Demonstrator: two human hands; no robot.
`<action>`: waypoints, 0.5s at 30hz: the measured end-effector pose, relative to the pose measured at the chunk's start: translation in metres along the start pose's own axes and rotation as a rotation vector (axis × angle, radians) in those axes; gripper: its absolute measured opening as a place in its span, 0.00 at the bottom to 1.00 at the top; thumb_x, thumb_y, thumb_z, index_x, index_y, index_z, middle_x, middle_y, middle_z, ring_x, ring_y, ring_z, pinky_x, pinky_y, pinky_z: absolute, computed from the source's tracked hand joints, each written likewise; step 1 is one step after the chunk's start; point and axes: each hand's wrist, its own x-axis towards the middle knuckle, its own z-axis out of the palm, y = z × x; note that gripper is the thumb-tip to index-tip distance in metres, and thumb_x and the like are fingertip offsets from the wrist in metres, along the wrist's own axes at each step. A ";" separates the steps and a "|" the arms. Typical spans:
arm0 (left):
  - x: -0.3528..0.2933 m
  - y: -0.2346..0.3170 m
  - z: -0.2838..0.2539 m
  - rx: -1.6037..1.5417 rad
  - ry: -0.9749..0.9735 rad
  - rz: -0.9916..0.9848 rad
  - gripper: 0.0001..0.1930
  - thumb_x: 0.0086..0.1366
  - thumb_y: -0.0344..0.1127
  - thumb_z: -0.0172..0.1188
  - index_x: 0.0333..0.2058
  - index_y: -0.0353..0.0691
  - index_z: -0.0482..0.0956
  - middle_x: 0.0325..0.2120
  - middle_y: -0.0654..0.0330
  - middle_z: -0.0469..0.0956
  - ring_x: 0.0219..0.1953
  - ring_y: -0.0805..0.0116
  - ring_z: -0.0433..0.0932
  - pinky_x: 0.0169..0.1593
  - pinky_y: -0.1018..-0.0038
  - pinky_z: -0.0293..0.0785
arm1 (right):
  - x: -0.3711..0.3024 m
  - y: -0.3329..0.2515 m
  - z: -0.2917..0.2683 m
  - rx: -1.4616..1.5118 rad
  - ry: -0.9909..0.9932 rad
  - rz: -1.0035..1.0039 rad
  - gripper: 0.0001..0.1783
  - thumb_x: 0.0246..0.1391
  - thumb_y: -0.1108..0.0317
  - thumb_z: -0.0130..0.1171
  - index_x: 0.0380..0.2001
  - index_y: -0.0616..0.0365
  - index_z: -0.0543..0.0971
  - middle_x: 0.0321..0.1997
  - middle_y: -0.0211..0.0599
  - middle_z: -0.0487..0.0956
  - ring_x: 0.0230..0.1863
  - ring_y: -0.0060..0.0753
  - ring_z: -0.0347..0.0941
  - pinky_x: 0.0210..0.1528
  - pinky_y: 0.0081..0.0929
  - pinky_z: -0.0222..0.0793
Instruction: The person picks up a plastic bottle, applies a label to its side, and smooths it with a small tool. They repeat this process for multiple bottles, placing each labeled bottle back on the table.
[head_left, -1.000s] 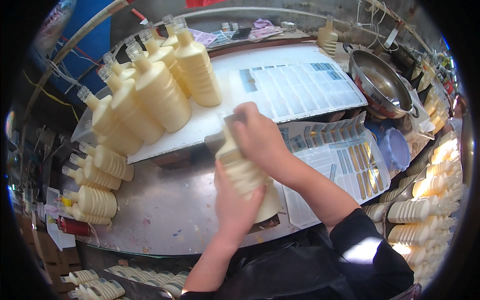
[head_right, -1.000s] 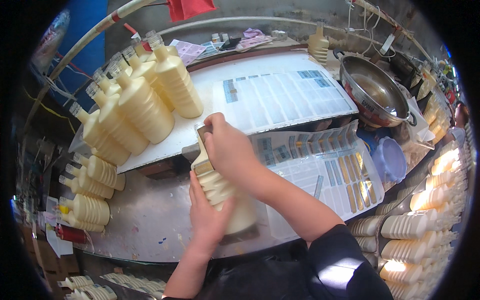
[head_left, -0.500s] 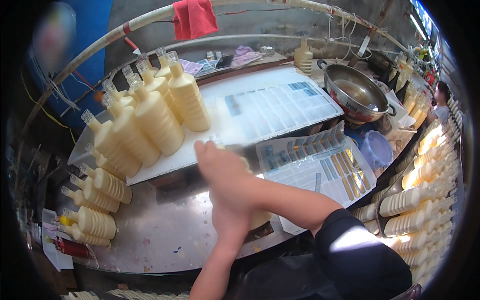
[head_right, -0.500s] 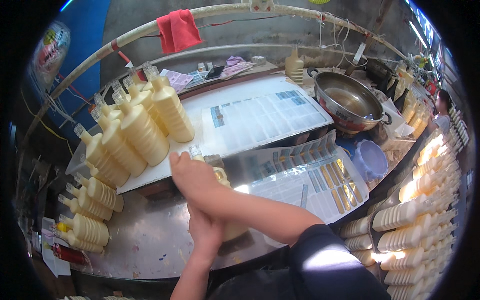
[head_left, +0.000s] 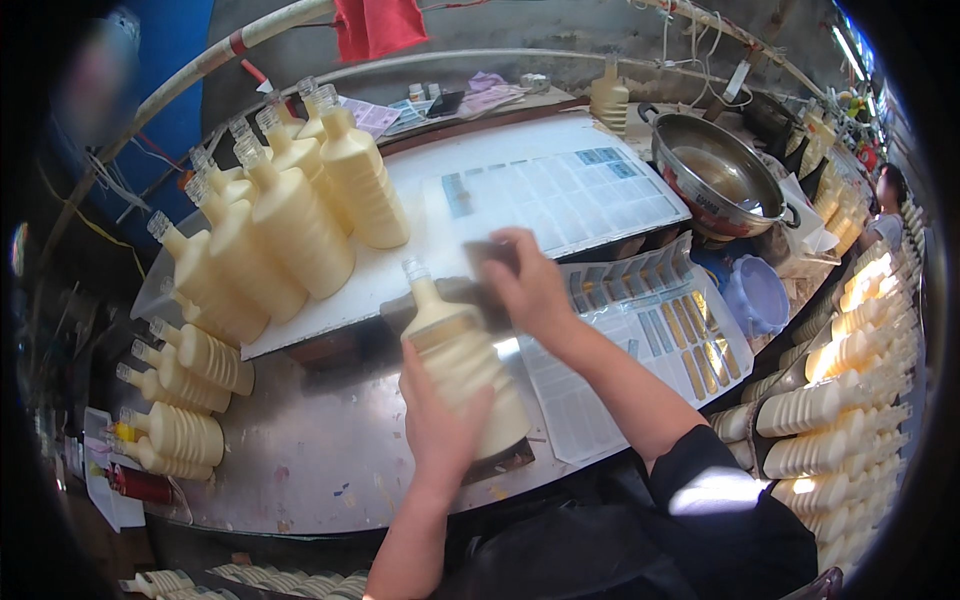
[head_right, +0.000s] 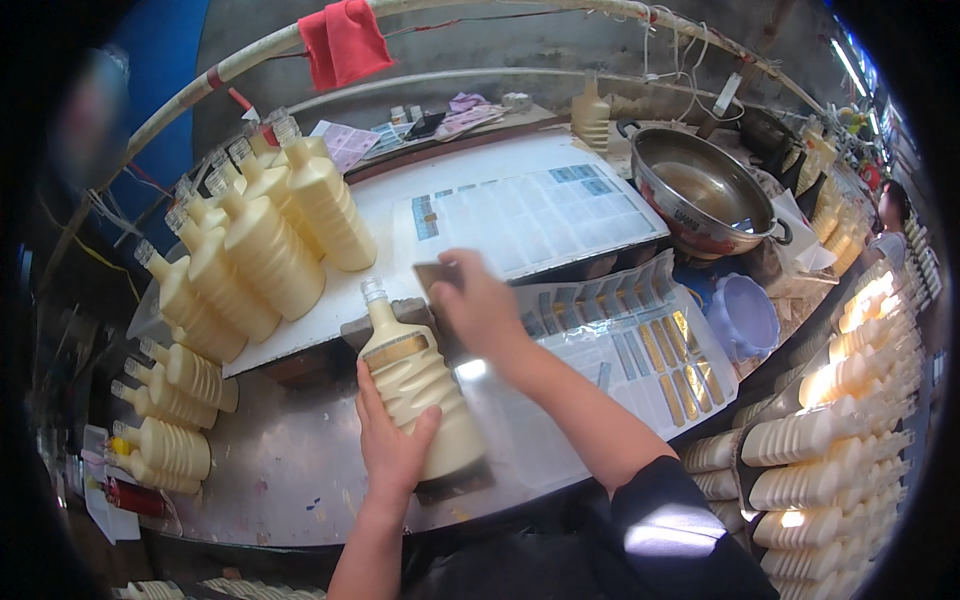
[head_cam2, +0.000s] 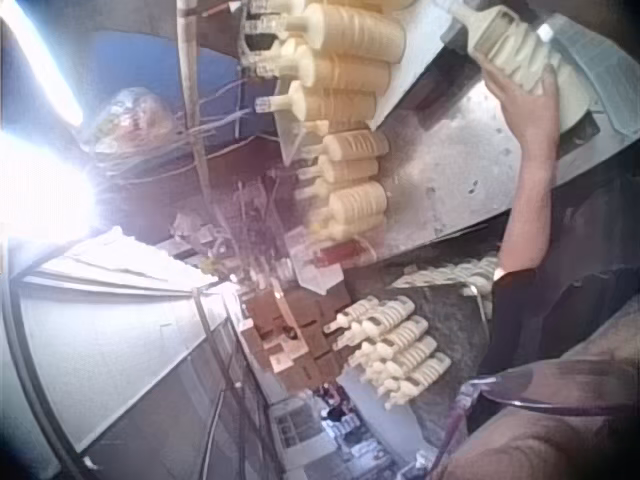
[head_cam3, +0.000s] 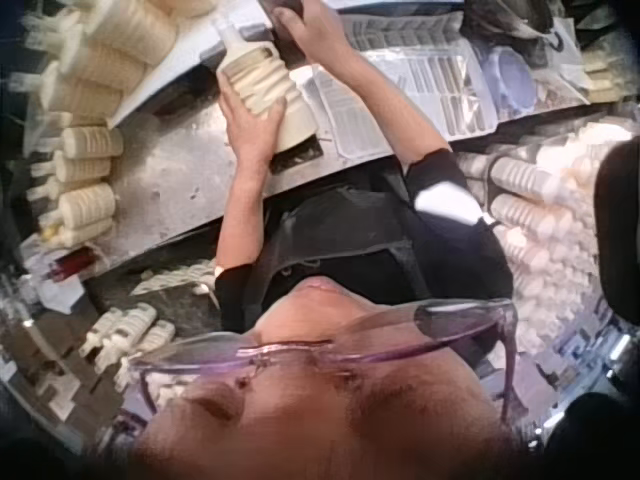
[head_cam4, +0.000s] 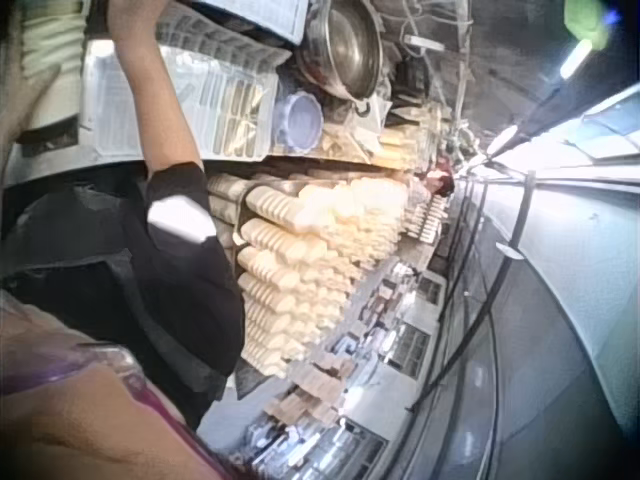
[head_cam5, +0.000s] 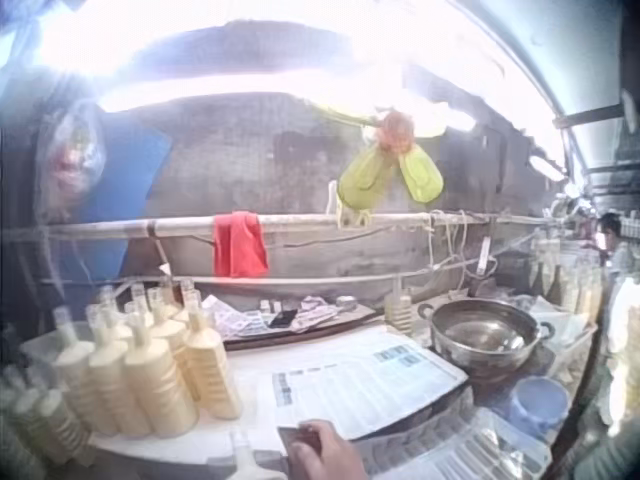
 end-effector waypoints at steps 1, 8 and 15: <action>0.002 0.001 0.001 -0.020 -0.004 -0.003 0.57 0.55 0.46 0.70 0.76 0.42 0.43 0.65 0.41 0.62 0.65 0.41 0.67 0.67 0.56 0.66 | 0.009 0.003 -0.007 0.079 0.070 -0.049 0.16 0.61 0.67 0.61 0.52 0.57 0.77 0.42 0.47 0.84 0.41 0.40 0.82 0.45 0.33 0.77; 0.002 -0.003 0.002 -0.041 0.010 -0.075 0.58 0.53 0.42 0.71 0.75 0.36 0.42 0.65 0.42 0.61 0.66 0.44 0.66 0.68 0.57 0.64 | 0.064 0.014 -0.030 0.094 -0.234 0.334 0.14 0.59 0.62 0.58 0.34 0.61 0.86 0.30 0.39 0.84 0.30 0.32 0.79 0.38 0.29 0.75; 0.004 0.001 0.003 -0.069 -0.016 -0.052 0.59 0.51 0.43 0.72 0.75 0.34 0.43 0.65 0.41 0.61 0.66 0.45 0.66 0.69 0.58 0.63 | 0.111 0.025 0.023 -0.586 -0.314 -0.100 0.14 0.58 0.65 0.54 0.38 0.61 0.84 0.38 0.57 0.85 0.40 0.60 0.82 0.45 0.48 0.79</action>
